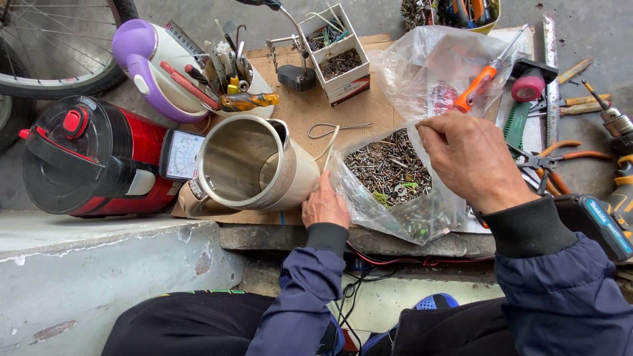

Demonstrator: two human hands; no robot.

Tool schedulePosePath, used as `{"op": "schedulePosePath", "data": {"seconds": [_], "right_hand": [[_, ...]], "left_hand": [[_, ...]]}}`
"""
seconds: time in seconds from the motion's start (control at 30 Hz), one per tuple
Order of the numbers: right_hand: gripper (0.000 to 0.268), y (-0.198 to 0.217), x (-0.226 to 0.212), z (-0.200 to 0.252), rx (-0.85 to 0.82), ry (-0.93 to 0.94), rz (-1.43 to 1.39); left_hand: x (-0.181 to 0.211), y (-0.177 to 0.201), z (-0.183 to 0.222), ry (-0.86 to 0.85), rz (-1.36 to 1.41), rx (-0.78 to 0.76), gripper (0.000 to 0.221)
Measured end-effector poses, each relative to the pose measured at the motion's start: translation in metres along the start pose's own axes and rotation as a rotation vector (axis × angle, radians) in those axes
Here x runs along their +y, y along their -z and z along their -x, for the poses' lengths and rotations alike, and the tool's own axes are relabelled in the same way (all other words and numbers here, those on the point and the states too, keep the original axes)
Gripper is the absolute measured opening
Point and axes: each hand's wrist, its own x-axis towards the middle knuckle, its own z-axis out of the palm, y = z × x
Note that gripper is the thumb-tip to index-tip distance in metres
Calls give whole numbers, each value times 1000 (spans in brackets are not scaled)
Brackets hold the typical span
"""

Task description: Disassembling a kettle base using a screwdriver and organizing small parts.

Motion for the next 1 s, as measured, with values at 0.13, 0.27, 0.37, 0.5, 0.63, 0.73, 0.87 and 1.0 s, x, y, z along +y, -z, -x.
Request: {"op": "schedulePosePath", "data": {"seconds": [0.13, 0.27, 0.37, 0.5, 0.63, 0.73, 0.87, 1.0], "right_hand": [[24, 10, -5, 2, 1, -112, -70], [34, 11, -19, 5, -158, -222, -244], [41, 7, -27, 9, -239, -304, -483], [50, -1, -10, 5, -172, -345, -849], [55, 6, -16, 15, -115, -362, -944], [47, 10, -16, 15, -83, -412, -1058], [42, 16, -18, 16, -74, -468, -1110], [41, 15, -20, 13, -57, -504, -1146]], "left_hand": [[-8, -3, 0, -45, 109, 97, 66], [6, 14, 2, -5, 76, -23, 75], [7, 7, -8, 19, -14, -154, 84], [1, -7, -13, -16, -13, -113, 75], [-19, -21, -26, -72, 131, -25, 65], [-11, -5, -17, -103, 229, 69, 65], [0, 12, -9, -141, 404, 209, 65], [12, 23, -1, -154, 636, 228, 67]]}}
